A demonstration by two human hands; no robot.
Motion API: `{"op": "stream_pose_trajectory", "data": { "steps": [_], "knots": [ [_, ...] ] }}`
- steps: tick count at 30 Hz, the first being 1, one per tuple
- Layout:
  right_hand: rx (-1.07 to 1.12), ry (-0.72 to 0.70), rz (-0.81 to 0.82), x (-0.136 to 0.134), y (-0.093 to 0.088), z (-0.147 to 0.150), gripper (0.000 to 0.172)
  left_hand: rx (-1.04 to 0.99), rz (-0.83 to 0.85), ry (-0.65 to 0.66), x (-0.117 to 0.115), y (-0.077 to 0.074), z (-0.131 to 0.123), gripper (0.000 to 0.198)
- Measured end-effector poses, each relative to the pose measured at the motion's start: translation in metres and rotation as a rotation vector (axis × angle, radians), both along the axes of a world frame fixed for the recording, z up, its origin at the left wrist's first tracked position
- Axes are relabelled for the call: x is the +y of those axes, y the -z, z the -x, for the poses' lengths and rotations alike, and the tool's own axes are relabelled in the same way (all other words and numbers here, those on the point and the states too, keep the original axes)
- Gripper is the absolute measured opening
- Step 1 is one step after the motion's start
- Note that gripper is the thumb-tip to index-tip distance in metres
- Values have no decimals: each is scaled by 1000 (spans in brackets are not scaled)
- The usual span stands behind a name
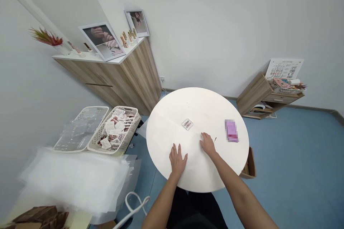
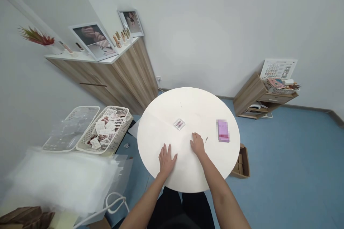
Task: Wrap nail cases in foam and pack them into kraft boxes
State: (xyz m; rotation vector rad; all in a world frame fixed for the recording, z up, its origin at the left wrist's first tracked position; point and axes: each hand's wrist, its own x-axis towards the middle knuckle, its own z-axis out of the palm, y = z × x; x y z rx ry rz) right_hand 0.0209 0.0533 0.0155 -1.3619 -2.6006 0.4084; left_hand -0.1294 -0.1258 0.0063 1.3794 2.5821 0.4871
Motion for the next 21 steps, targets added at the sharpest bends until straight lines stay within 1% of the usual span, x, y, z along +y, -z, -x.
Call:
{"op": "stream_pose_trajectory", "data": {
  "steps": [2,5,7,10,13,15,17,19,21],
  "knots": [
    [3,-2,18,11,0,36,54,7,13,0,7,7,-9,71],
    [-11,-20,35,28,2,83,67,42,15,13,9,20,-14,80],
    [-28,-10,48,37,4,106,73,81,16,25,7,28,-14,85],
    [-53,-9,71,46,12,126,76,123,35,45,4,35,-14,89],
    [-2,-62,51,52,19,130,72,129,57,62,4,39,-12,93],
    [81,-74,19,57,19,124,70,131,64,77,8,40,-8,96],
    [171,-52,-6,65,15,112,69,129,71,120,16,40,1,99],
    [252,-40,-19,75,8,94,68,118,85,205,29,38,15,101],
    [306,-56,-15,82,-1,72,67,106,104,331,47,34,31,105]
  ]
}}
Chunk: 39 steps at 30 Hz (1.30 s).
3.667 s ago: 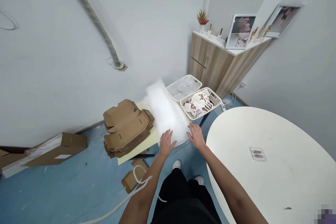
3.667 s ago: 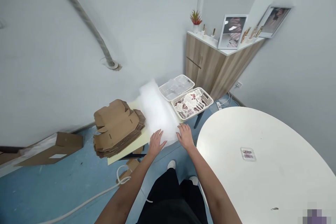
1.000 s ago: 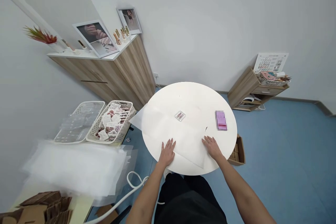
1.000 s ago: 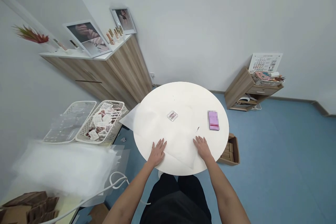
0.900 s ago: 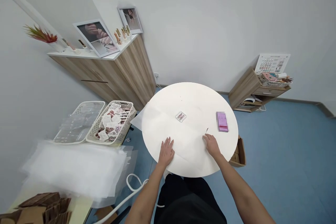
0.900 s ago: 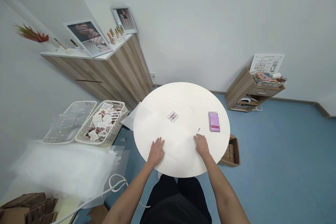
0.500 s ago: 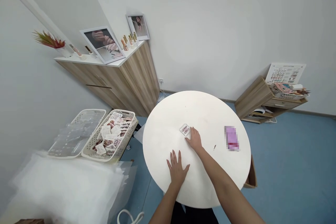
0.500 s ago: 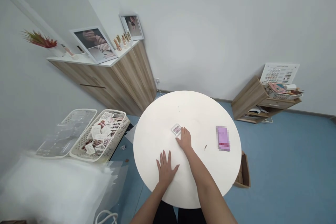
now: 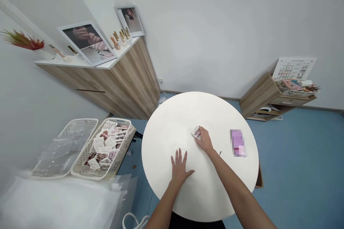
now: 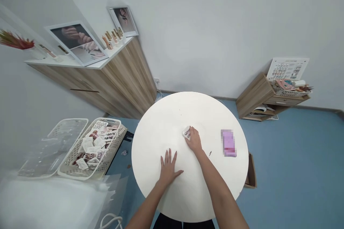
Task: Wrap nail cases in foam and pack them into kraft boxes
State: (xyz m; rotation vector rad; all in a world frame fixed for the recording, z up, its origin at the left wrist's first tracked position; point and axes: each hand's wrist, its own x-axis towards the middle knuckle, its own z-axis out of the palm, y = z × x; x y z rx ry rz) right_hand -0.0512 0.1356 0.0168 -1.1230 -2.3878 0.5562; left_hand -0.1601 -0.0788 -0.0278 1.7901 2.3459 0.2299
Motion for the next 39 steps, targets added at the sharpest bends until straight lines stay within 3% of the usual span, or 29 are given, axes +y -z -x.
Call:
{"op": "stream_pose_trajectory", "data": {
  "steps": [3,7,11,14,18,23,27,30,35,39],
  "knots": [
    [7,-22,26,3,-13,-34,69,16,24,178,32,-7,23,107],
    [-56,-58,50,-15,-23,-70,74,31,113,387,74,-18,45,108],
    [-180,-174,87,-47,-29,-82,80,35,196,530,100,-31,55,109],
    [-283,-249,100,-70,-33,-77,82,49,217,551,103,-43,56,112],
    [-400,-412,14,-85,-40,-64,85,28,86,458,73,-54,54,102],
    [-574,-633,-77,-89,-43,-46,82,-45,-35,336,-1,-45,39,74],
    [-636,-534,10,-104,-37,-36,81,-83,-127,292,-53,-32,14,67],
    [-619,-426,69,-120,-27,-36,81,-103,-145,306,-76,-28,0,65],
    [-580,-385,89,-134,-18,-44,75,-114,-88,441,-92,-36,-7,61],
    [-493,-278,97,-142,-26,-58,68,-110,-59,453,-89,-44,-10,34]
  ]
}}
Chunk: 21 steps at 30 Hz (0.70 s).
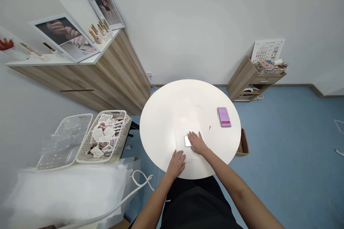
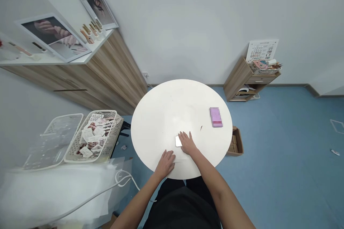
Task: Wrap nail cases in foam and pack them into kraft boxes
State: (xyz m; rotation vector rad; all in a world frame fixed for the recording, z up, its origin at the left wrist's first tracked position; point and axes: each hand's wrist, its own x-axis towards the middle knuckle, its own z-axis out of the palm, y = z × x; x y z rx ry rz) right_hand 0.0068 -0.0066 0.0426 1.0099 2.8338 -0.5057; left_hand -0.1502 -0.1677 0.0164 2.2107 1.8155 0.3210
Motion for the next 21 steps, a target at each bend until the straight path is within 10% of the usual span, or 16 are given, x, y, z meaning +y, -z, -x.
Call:
{"op": "stream_pose_trajectory", "data": {
  "steps": [13,21],
  "knots": [
    [188,52,61,-68,0,-84,28,-395,193,-117,5,-33,7,17],
    [400,482,333,-21,3,-54,18,-481,152,-368,36,-45,19,19]
  ]
}}
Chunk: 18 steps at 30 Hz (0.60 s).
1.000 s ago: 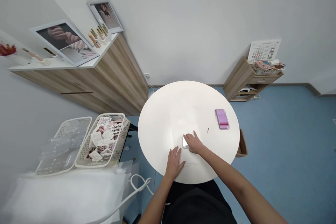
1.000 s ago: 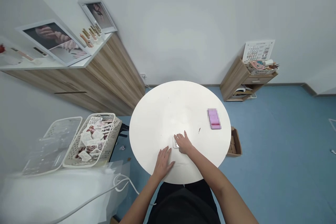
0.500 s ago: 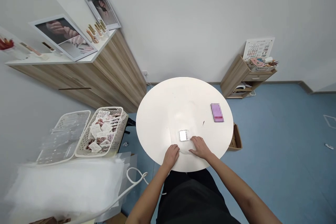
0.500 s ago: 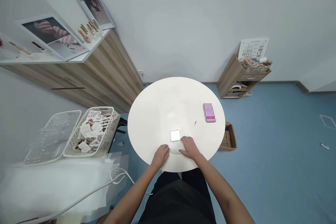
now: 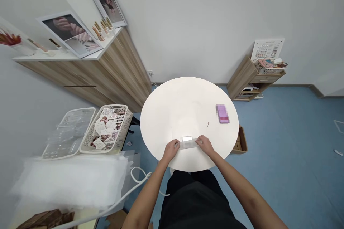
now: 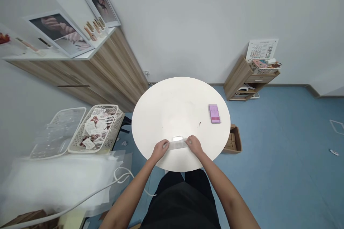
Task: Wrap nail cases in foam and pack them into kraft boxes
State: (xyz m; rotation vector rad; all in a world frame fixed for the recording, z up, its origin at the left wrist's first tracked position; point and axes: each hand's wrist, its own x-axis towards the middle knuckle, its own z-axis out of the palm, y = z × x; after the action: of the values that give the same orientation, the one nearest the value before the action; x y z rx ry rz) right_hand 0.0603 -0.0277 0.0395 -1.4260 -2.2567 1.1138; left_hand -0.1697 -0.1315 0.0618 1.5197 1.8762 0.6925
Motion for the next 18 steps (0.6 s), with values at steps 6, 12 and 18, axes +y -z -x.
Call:
{"op": "stream_pose_trajectory", "data": {
  "steps": [6,12,18],
  "knots": [
    [-208,40,34,27,14,23,16,423,-238,-170,8,14,-25,32],
    [-319,-59,-74,28,23,28,17,531,-248,293,-8,36,-56,63],
    [-332,-132,-364,18,5,25,26,558,-128,260,2,54,-46,70]
  ]
}}
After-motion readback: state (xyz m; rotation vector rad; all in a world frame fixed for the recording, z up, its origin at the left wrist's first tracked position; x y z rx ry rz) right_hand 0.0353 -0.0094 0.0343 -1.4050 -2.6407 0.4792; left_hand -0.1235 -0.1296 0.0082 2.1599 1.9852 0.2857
